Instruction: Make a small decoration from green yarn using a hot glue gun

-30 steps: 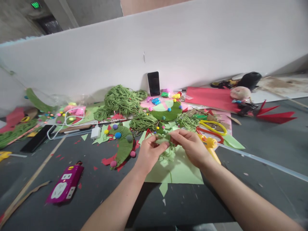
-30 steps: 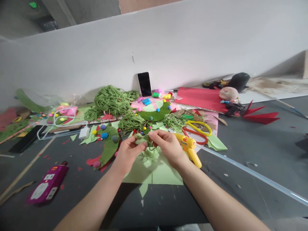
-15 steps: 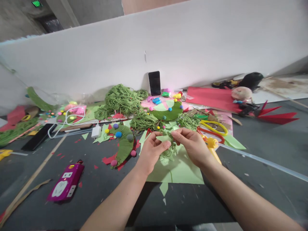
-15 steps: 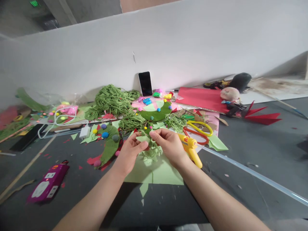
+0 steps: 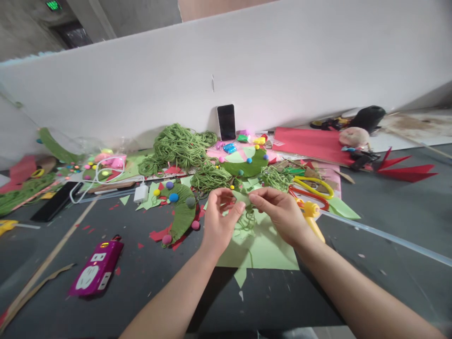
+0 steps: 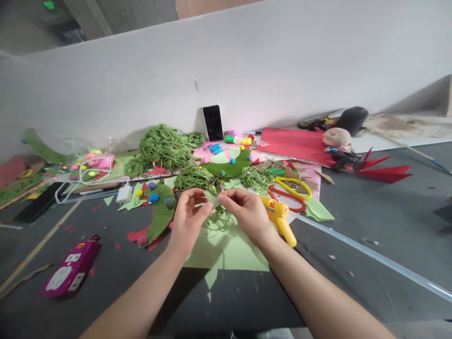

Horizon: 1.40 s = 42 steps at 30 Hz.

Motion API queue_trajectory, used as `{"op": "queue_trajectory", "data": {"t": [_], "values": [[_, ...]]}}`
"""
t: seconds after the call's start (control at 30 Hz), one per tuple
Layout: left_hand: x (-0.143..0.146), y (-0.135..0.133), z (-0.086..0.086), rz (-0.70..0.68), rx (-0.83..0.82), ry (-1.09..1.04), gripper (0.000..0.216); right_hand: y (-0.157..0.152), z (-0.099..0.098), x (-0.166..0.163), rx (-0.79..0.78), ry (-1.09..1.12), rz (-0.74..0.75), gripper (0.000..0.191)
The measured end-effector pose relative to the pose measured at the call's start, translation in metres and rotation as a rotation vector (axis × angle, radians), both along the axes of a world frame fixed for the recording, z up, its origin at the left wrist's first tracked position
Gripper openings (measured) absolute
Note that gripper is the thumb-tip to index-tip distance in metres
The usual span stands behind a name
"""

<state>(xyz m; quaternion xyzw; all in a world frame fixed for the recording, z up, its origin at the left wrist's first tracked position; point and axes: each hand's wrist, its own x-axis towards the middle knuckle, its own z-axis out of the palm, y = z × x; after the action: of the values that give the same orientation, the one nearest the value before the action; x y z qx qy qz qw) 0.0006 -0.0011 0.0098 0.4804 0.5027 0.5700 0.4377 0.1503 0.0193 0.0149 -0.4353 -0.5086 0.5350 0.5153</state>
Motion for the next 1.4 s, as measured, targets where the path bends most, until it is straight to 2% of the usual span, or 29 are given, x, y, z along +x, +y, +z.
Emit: {"op": "queue_trajectory", "data": {"t": [0.07,0.13,0.2,0.3,0.43,0.53,0.6,0.7,0.83,0.9,1.03,1.17,1.4], "values": [[0.001,-0.004,0.004,0.095,0.179,0.185,0.028,0.0,0.0,-0.001,0.03,0.001,-0.078,0.025],[0.002,-0.008,0.007,0.064,0.3,0.352,0.024,-0.002,0.0,-0.003,0.067,-0.017,-0.122,0.025],[0.004,-0.011,0.007,-0.022,0.331,0.421,0.029,-0.004,-0.001,-0.004,0.095,-0.051,-0.138,0.025],[0.008,-0.01,0.003,-0.113,0.211,0.313,0.036,-0.008,-0.002,-0.007,0.105,-0.101,-0.094,0.024],[0.008,-0.001,-0.005,-0.109,-0.051,-0.018,0.022,-0.01,-0.002,-0.008,0.119,-0.068,0.008,0.025],[0.003,0.008,-0.007,-0.076,-0.155,-0.243,0.019,-0.009,0.0,-0.006,0.158,-0.003,-0.073,0.023],[0.0,0.012,-0.006,-0.059,-0.193,-0.32,0.023,-0.006,0.001,-0.004,0.161,0.009,-0.155,0.022],[-0.002,0.013,-0.001,-0.037,-0.205,-0.344,0.031,-0.003,0.002,-0.003,0.112,-0.038,-0.163,0.022],[-0.001,0.01,0.003,-0.041,-0.204,-0.311,0.028,-0.001,-0.003,-0.002,0.001,-0.026,0.02,0.03],[-0.001,0.009,0.003,-0.073,-0.214,-0.293,0.025,0.0,-0.006,-0.001,-0.03,-0.011,0.057,0.028],[-0.001,0.007,-0.001,-0.139,-0.247,-0.294,0.023,-0.001,-0.01,-0.001,-0.054,-0.004,0.078,0.026],[0.0,0.008,-0.006,-0.124,-0.277,-0.337,0.024,-0.002,-0.01,-0.003,-0.059,0.015,0.147,0.025],[-0.002,0.009,-0.006,-0.151,-0.271,-0.36,0.023,-0.001,-0.003,-0.001,-0.043,0.003,0.142,0.024]]}}
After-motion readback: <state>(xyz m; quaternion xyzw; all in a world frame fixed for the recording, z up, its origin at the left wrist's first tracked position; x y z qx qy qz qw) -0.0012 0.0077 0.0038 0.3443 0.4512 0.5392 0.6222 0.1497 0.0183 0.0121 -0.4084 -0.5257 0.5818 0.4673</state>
